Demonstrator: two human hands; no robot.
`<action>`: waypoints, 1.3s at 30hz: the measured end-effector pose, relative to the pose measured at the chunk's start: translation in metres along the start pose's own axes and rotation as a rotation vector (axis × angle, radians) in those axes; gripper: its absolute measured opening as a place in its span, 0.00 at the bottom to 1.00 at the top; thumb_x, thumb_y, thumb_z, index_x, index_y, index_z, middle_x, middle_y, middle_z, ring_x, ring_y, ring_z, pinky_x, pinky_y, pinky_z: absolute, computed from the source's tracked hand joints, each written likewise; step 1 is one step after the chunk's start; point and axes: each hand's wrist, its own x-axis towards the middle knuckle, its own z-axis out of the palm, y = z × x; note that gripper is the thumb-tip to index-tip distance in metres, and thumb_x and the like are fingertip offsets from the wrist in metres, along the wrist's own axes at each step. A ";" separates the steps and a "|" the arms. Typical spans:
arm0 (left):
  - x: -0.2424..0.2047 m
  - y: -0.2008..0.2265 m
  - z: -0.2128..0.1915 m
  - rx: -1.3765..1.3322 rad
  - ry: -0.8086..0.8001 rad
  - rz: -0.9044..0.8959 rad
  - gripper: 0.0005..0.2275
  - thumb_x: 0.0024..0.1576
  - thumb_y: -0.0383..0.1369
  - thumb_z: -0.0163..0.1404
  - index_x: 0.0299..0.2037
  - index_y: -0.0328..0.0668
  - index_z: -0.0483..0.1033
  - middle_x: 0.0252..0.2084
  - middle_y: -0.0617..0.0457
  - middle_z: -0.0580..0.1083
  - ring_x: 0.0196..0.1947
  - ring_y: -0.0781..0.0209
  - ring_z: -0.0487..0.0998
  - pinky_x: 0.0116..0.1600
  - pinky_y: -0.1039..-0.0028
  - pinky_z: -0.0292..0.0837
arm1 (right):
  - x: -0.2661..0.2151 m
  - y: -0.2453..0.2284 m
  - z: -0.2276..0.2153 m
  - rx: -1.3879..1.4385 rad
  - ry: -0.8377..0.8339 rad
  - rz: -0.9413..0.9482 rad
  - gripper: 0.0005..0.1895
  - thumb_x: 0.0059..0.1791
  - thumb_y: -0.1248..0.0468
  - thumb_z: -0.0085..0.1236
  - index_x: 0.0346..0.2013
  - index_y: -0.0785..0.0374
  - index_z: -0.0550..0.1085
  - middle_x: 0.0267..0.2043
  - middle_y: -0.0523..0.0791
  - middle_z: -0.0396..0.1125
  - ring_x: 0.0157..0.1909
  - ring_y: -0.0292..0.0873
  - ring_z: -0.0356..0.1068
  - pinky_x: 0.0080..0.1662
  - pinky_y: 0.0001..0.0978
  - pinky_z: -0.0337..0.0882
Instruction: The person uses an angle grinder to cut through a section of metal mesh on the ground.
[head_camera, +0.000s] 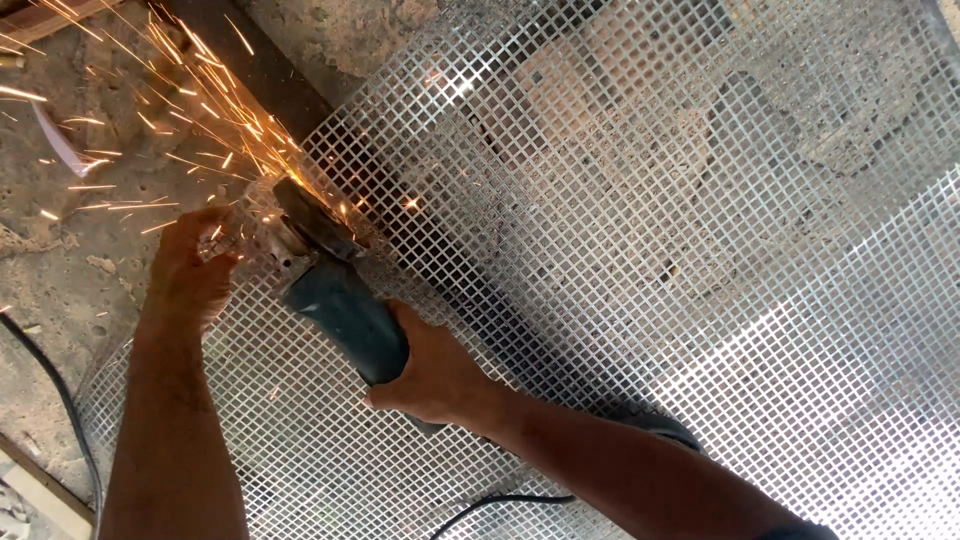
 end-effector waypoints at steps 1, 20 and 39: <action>0.004 -0.005 0.001 0.000 0.001 0.003 0.22 0.51 0.19 0.44 0.56 0.47 0.67 0.62 0.46 0.59 0.60 0.48 0.62 0.56 0.61 0.61 | -0.001 0.002 0.001 0.000 0.002 -0.003 0.48 0.33 0.62 0.63 0.65 0.53 0.53 0.43 0.52 0.68 0.27 0.49 0.72 0.29 0.42 0.77; -0.002 0.002 0.001 0.062 0.004 0.040 0.22 0.48 0.16 0.40 0.54 0.41 0.68 0.57 0.43 0.62 0.56 0.48 0.64 0.53 0.62 0.63 | -0.017 0.015 -0.001 0.016 -0.025 0.009 0.44 0.34 0.62 0.62 0.63 0.50 0.55 0.45 0.50 0.69 0.32 0.50 0.72 0.33 0.46 0.77; 0.061 -0.102 0.023 -0.167 0.139 1.137 0.15 0.57 0.12 0.35 0.54 0.27 0.64 0.55 0.36 0.67 0.57 0.46 0.71 0.59 0.65 0.69 | -0.035 0.032 -0.004 0.005 -0.036 0.021 0.49 0.35 0.58 0.61 0.67 0.52 0.50 0.46 0.52 0.68 0.29 0.49 0.72 0.30 0.45 0.75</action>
